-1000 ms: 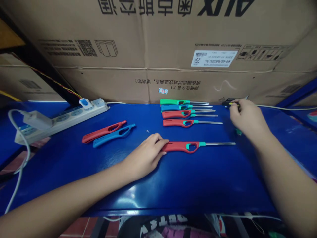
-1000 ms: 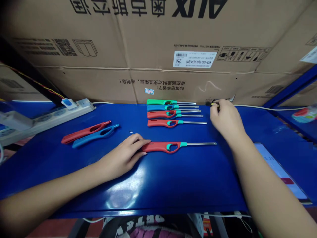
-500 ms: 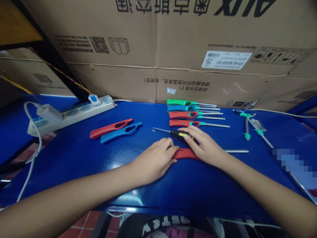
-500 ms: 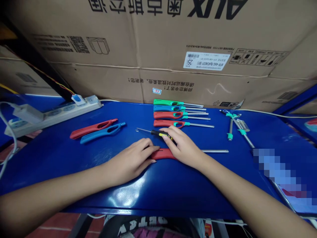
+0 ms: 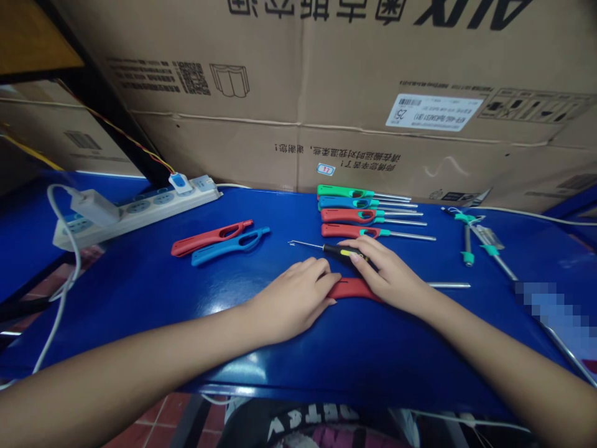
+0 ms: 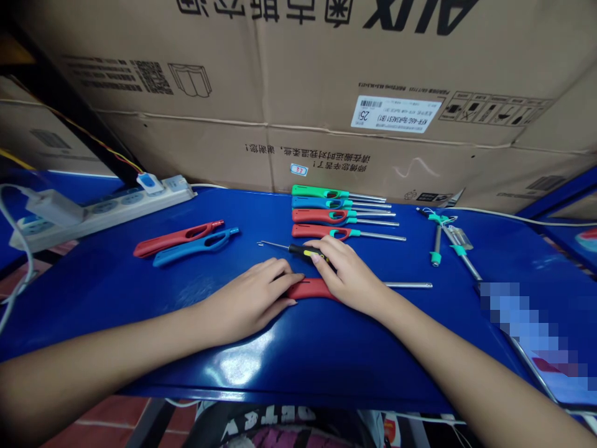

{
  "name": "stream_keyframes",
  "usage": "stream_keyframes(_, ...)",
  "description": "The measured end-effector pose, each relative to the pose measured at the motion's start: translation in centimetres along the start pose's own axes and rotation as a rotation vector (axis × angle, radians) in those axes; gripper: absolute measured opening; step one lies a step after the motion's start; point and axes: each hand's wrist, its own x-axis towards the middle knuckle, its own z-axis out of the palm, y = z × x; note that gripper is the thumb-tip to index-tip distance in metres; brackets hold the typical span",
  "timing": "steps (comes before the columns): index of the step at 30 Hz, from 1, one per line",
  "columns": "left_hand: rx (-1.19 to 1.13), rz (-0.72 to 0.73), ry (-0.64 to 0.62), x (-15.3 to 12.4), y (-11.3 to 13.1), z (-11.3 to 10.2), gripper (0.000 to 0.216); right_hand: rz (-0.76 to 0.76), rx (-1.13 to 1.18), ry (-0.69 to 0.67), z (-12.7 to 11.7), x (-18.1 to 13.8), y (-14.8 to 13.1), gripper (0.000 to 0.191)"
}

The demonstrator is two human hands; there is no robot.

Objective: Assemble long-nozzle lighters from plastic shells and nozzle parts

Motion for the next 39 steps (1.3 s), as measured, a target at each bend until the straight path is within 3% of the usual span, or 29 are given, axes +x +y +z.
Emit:
stream_keyframes(26,-0.004,0.007,-0.005,0.02,-0.45,-0.03,0.037,-0.021,0.055,0.088,-0.43,-0.08,-0.29,0.030)
stream_keyframes(33,-0.005,0.010,0.000,0.13,-0.31,0.06,0.037,0.012,-0.003,0.040,0.08,-0.23,-0.02,0.030)
stream_keyframes(39,0.007,0.004,-0.015,0.08,-0.32,-0.04,0.038,-0.013,0.047,0.119,-0.10,-0.22,-0.05,0.030)
